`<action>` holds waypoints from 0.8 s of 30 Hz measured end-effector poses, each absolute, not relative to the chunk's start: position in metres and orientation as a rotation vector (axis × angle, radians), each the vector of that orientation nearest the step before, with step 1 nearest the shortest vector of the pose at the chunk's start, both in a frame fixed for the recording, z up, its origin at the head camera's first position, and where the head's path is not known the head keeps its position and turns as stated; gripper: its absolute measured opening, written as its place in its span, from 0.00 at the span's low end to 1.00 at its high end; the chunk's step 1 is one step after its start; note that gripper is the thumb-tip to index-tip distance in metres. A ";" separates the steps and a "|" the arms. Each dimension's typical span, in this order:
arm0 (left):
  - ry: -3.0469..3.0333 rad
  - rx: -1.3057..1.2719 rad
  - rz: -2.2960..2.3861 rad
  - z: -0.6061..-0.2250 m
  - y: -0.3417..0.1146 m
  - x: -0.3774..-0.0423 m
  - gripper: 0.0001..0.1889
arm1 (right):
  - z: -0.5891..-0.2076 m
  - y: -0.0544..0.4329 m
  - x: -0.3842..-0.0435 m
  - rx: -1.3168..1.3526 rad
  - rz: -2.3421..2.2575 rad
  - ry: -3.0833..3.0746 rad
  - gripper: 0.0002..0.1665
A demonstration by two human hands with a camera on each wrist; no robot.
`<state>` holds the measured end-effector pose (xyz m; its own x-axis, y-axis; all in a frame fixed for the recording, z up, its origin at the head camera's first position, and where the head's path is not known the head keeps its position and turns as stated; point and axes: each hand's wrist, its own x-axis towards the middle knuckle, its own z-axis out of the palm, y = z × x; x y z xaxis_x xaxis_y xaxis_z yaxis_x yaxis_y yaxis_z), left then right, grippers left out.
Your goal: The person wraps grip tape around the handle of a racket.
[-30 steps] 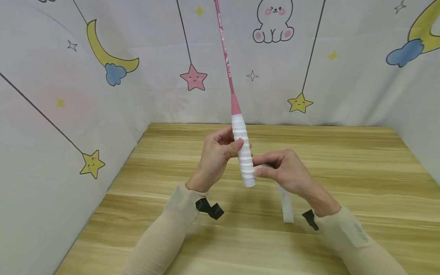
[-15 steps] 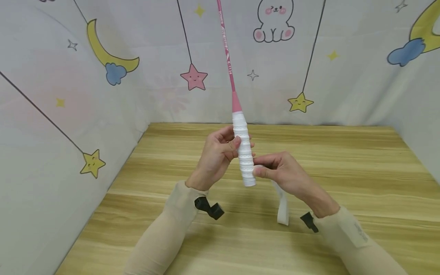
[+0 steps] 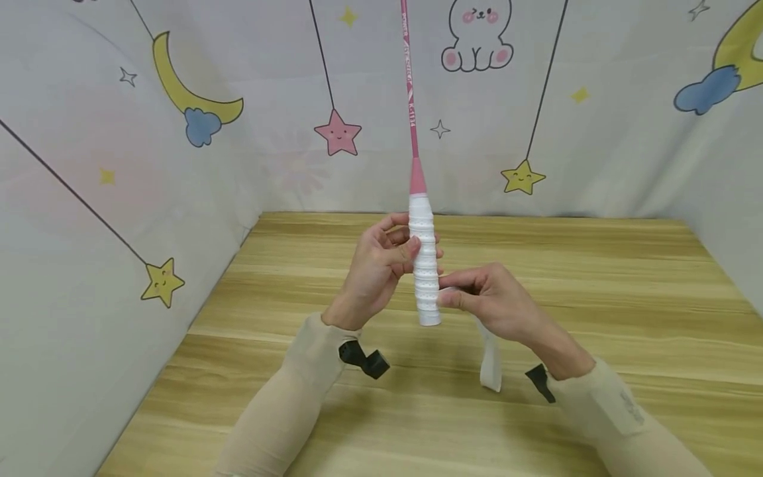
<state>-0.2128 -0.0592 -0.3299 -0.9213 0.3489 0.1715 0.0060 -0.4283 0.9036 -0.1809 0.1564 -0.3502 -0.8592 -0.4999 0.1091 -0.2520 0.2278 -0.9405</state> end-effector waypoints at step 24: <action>1.618 0.455 2.474 -0.329 -0.056 -0.214 0.17 | -0.344 0.161 -0.182 -0.525 -1.708 2.366 0.08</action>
<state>-0.2138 -0.0559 -0.3294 -0.9426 0.2881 0.1689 0.0393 -0.4065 0.9128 -0.1820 0.1610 -0.3437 -0.9221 -0.3819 0.0622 -0.1794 0.2794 -0.9433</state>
